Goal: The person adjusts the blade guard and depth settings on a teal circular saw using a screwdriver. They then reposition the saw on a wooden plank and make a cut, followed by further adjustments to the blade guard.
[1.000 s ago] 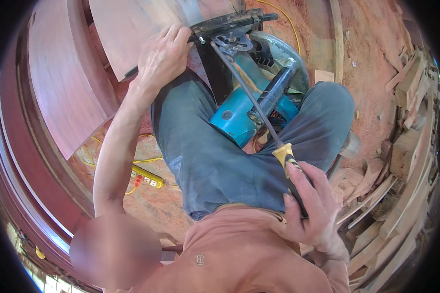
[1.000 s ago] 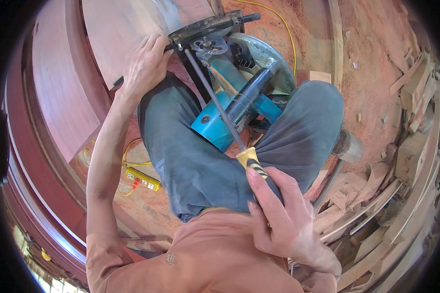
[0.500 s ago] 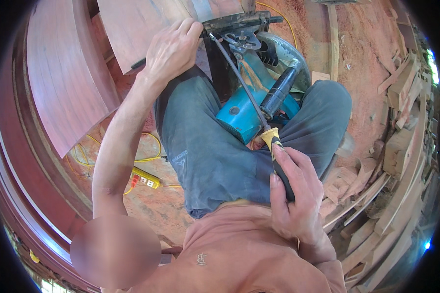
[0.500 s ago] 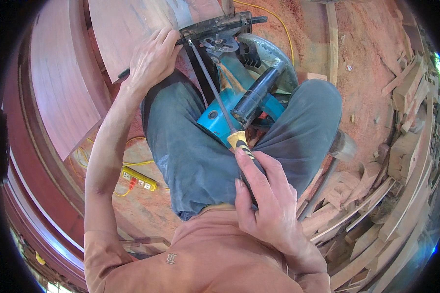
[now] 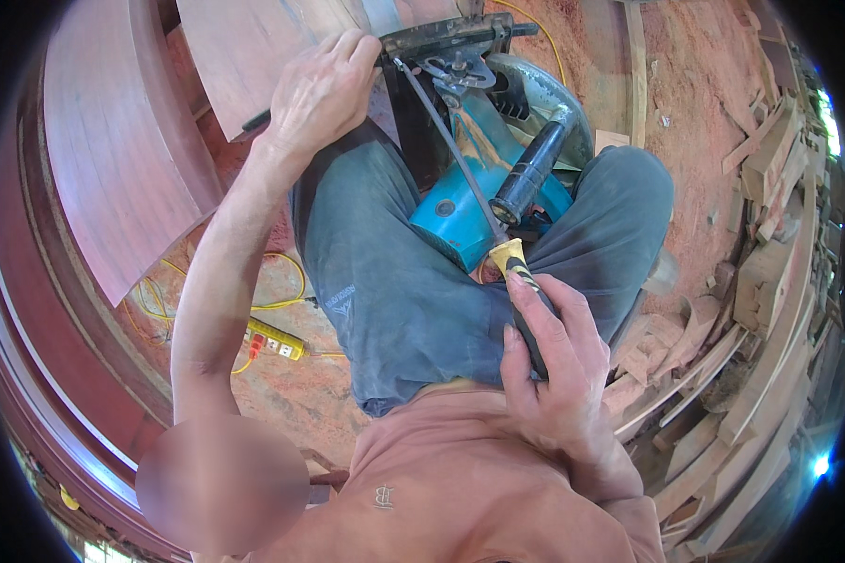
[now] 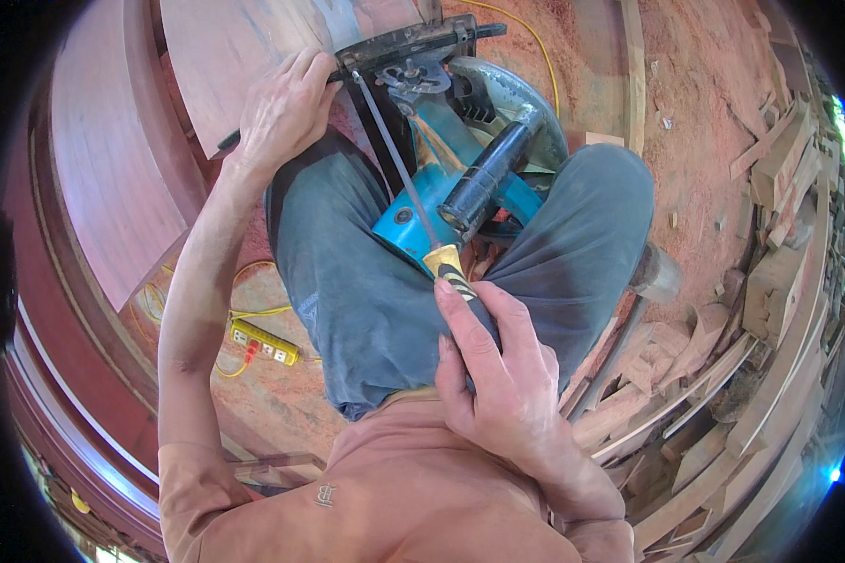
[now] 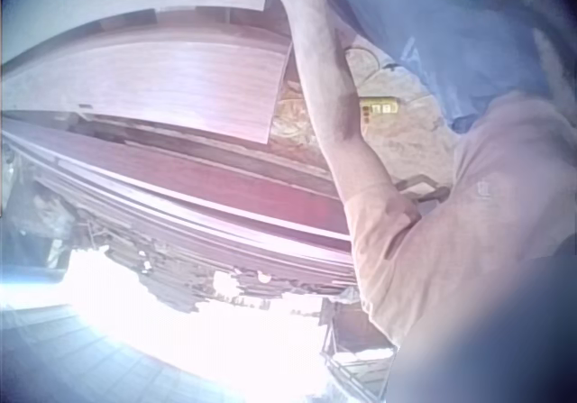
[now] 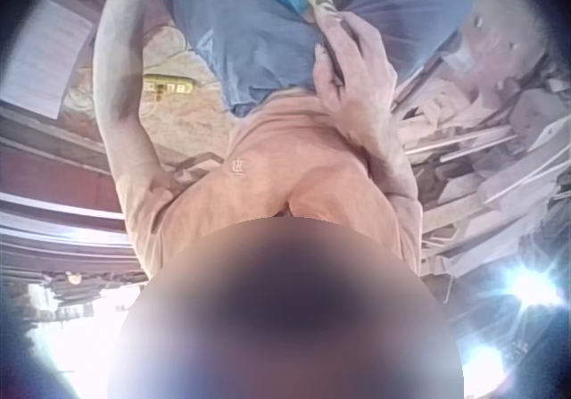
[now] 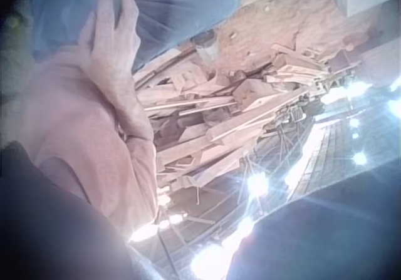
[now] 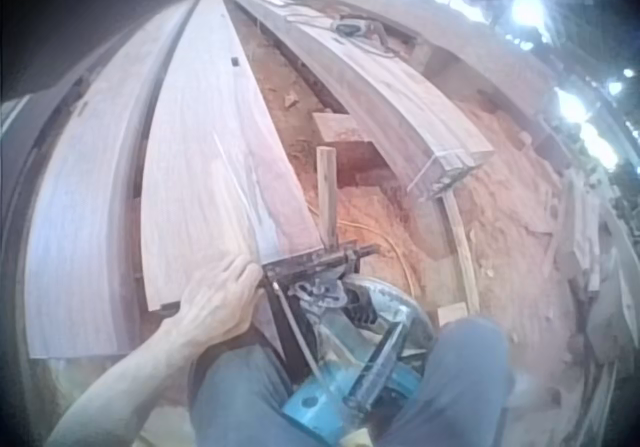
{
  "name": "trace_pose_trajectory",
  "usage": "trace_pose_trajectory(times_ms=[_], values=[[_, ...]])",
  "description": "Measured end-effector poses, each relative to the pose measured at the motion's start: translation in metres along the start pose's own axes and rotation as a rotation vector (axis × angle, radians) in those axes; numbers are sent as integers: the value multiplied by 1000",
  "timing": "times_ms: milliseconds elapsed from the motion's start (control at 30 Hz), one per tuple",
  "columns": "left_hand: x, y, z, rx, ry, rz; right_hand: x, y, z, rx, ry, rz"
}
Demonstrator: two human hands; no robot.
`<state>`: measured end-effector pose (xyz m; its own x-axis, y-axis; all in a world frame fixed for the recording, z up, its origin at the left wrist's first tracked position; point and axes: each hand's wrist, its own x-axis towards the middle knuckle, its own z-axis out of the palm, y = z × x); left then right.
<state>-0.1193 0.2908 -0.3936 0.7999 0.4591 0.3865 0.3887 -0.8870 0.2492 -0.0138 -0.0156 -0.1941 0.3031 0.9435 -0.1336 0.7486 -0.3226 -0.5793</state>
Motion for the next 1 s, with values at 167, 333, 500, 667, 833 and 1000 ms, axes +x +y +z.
trace_pose_trajectory(times_ms=[167, 333, 500, 667, 833, 1000], values=[[0, 0, -1, -3, -11, -8, -1, 4, 5, -117, 3, -67], [0, 1, -2, 3, -13, -3, -5, 6, 13, -305, -9, -133], [0, 1, -1, 1, -4, -5, 3, 0, 12, -132, -27, -54], [-1, 0, 0, -4, 8, -5, 19, -10, -20, 1275, -153, 771], [-1, -2, 0, -32, -11, -9, 24, -12, -29, 966, -35, 707], [-3, -2, 2, -53, -4, -25, 15, -11, -25, 16, -4, 29]])
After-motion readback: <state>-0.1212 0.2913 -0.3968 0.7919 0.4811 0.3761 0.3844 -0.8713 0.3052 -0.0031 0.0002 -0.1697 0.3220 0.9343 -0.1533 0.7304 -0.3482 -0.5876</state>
